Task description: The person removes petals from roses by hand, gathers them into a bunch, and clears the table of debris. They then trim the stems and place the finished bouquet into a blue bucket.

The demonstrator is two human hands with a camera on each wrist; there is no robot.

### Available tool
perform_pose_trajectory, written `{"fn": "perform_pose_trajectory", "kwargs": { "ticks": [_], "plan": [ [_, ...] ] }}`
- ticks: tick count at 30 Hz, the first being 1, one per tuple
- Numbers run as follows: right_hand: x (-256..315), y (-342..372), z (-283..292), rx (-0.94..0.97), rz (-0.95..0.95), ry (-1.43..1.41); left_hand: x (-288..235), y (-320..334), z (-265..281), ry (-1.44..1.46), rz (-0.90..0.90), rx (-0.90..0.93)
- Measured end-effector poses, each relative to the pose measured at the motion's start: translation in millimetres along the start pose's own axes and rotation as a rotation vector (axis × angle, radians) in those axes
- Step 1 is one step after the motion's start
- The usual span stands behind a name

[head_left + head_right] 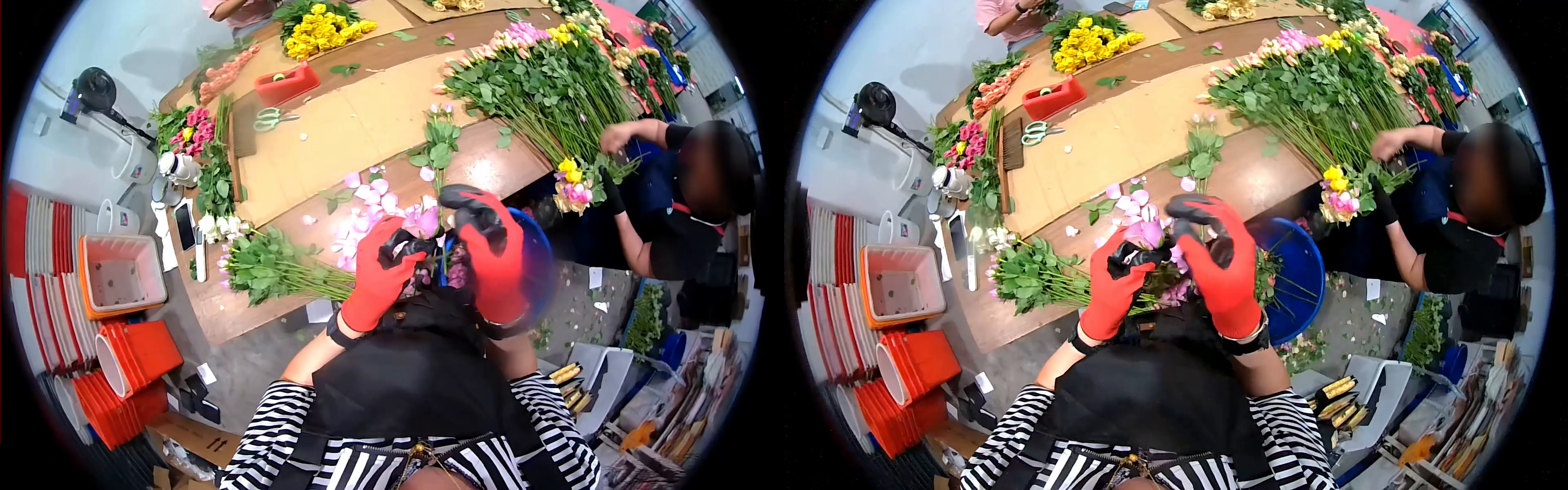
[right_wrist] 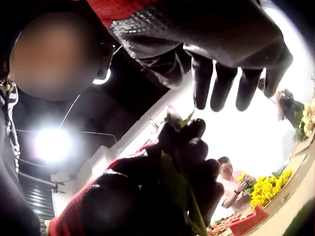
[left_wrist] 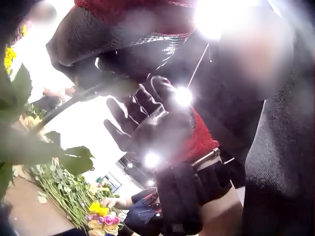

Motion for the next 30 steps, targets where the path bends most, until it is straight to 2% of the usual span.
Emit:
{"fn": "perform_pose_trajectory", "kwargs": {
  "ticks": [1, 3, 4, 8, 9, 12, 13, 14, 15, 16, 17, 18, 20, 22, 24, 25, 27, 28, 30],
  "plan": [
    [-1.2, -0.1, -4.6, -0.014, 0.039, -0.041, -19.2, -8.9, -1.3, 0.044, 0.047, 0.009],
    [-6.5, 4.4, -3.4, -0.081, 0.010, 0.054, -28.6, -13.1, -2.0, -0.030, -0.093, -0.005],
    [-0.7, 5.3, -4.0, -0.121, 0.094, 0.143, -32.9, -12.7, -2.0, -0.067, -0.162, -0.016],
    [19.6, 14.0, -9.0, -0.235, 0.408, 0.482, -24.5, -10.5, -4.6, -0.033, -0.085, -0.031],
    [15.6, 14.8, -9.6, -0.252, 0.465, 0.533, -21.9, -7.3, -5.8, 0.063, -0.022, -0.052],
    [-2.8, 14.2, -6.4, -0.262, 0.374, 0.265, -16.1, 4.7, -10.9, 0.296, 0.177, -0.092],
    [-14.0, 12.3, -7.7, -0.271, 0.240, 0.001, -13.9, 7.5, -12.4, 0.340, 0.250, -0.087],
    [-19.7, 11.4, -8.0, -0.259, 0.133, -0.104, -10.7, 9.4, -14.0, 0.383, 0.324, -0.081],
    [-24.1, 11.1, -9.0, -0.246, 0.025, -0.207, -12.0, 7.8, -13.3, 0.329, 0.293, -0.020],
    [-29.7, 11.4, -11.0, -0.231, -0.082, -0.311, -12.7, 8.4, -12.8, 0.340, 0.286, -0.062],
    [-36.7, 9.7, -10.6, -0.229, -0.028, -0.281, -14.1, 9.3, -13.8, 0.351, 0.280, -0.105],
    [-41.7, 10.6, -12.4, -0.194, -0.098, -0.358, -14.7, 10.3, -12.9, 0.361, 0.273, -0.148],
    [-50.0, 13.8, -14.9, -0.125, -0.240, -0.509, 1.5, 10.6, -14.5, 0.427, 0.330, -0.070],
    [-58.7, 11.9, -16.4, -0.085, -0.258, -0.576, 4.7, 5.7, -13.8, 0.454, 0.342, 0.038],
    [-63.3, 7.3, -16.5, -0.066, -0.184, -0.636, -2.1, -3.0, -14.2, 0.440, 0.307, 0.173],
    [-62.5, 3.5, -15.7, -0.066, -0.103, -0.662, -1.9, -5.8, -14.9, 0.481, 0.302, 0.172],
    [-66.4, 0.4, -8.8, -0.077, -0.058, -0.731, -0.9, -11.1, -17.6, 0.561, 0.290, 0.168],
    [-55.8, -2.0, -8.0, -0.101, 0.036, -0.649, -3.1, -15.0, -15.6, 0.526, 0.265, 0.143],
    [-95.2, -3.5, 15.4, -0.002, -0.160, -0.707, -11.8, -21.3, -10.8, 0.454, 0.218, 0.096]
  ]
}}
Point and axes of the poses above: each hand's wrist, its own y-axis away from the middle knuckle, its own z-axis out of the back of the hand, x = y × z, the point moved 6 cm from there along -y, towards the middle knuckle, and after that the axes turned 1 degree about -x, right-handed, at the moved point
